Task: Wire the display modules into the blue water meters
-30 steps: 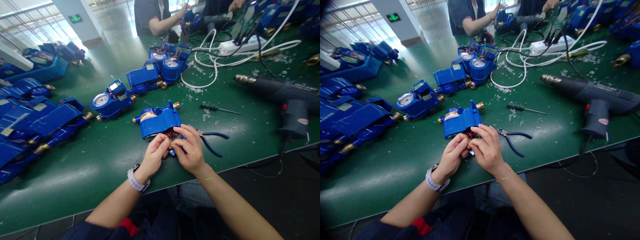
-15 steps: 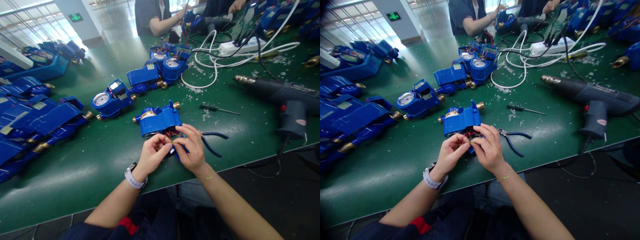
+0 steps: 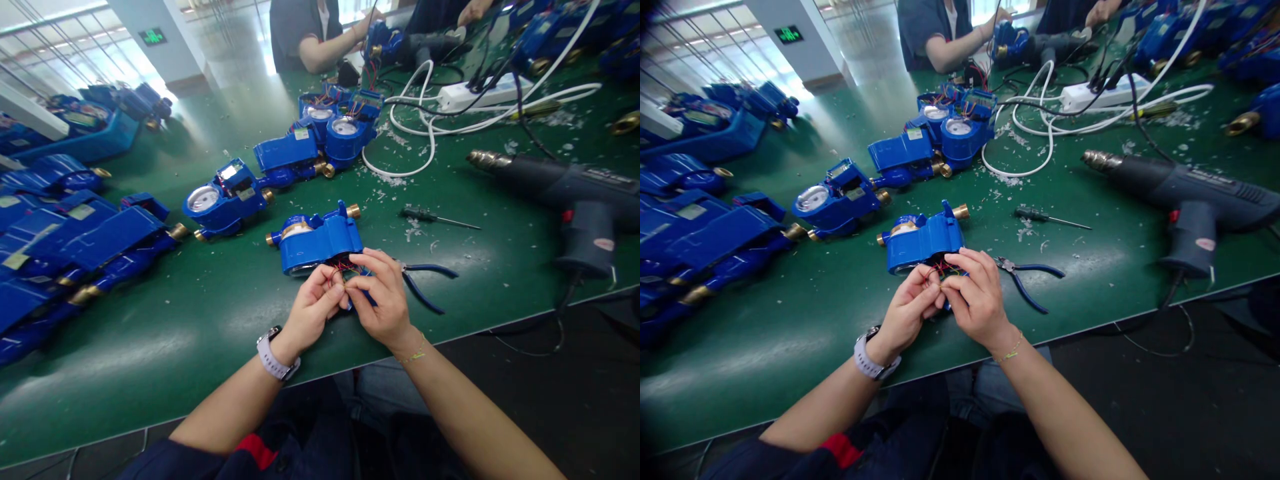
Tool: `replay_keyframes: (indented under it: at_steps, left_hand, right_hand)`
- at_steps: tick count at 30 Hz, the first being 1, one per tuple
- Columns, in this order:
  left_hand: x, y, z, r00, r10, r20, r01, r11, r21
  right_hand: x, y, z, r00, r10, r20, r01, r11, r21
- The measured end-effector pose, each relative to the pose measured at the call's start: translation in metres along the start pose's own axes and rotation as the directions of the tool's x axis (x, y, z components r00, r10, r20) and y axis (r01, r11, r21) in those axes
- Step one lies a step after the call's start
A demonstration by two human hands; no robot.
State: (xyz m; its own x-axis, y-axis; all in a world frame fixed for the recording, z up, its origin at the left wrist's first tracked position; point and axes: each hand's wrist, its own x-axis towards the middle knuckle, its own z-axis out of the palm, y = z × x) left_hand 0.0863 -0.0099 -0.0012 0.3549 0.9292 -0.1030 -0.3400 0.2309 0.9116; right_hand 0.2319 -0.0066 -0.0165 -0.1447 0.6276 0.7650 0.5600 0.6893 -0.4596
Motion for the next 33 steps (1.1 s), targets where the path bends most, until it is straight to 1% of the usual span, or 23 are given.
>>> replay_keyframes:
  at_steps: [3,7,10,16,20,23,27,30,33]
  left_hand:
    - [0.000,-0.001,0.001,0.999,-0.019,0.031,0.022,0.996,-0.089]
    - [0.001,0.000,0.000,0.996,-0.041,0.078,0.052,0.988,-0.143]
    - [0.001,0.001,-0.001,0.993,-0.074,0.088,0.087,0.985,-0.148]
    - [0.002,0.004,-0.001,0.987,-0.148,0.068,0.155,0.982,-0.111]
    - [0.003,0.006,-0.005,0.988,-0.150,0.034,0.153,0.984,-0.087]
    - [0.003,0.008,-0.008,0.995,-0.100,0.009,0.101,0.994,-0.036]
    - [0.003,0.013,-0.009,0.999,-0.039,0.005,0.037,0.986,0.161]
    - [0.002,0.017,-0.006,0.999,-0.014,-0.031,0.022,0.958,0.284]
    - [0.001,0.018,-0.005,0.997,-0.003,-0.072,0.026,0.947,0.321]
  right_hand:
    - [0.000,0.000,0.000,1.000,0.007,0.009,-0.007,1.000,0.000]
    - [0.000,0.000,0.001,1.000,0.015,0.020,-0.016,1.000,0.012]
    - [0.000,0.000,0.001,1.000,0.021,0.023,-0.022,0.999,0.032]
    - [0.001,0.000,0.001,1.000,0.015,0.018,-0.015,0.999,0.039]
    - [0.002,0.000,-0.002,1.000,0.026,0.006,-0.026,0.996,0.087]
    - [0.001,0.002,-0.002,0.999,0.037,0.021,-0.040,0.991,0.129]
    - [-0.001,0.005,-0.001,0.997,0.059,0.053,-0.066,0.987,0.145]
    - [-0.001,0.006,0.000,0.998,0.047,0.050,-0.054,0.988,0.147]
    - [-0.001,0.006,0.000,0.998,0.037,0.054,-0.045,0.988,0.150]
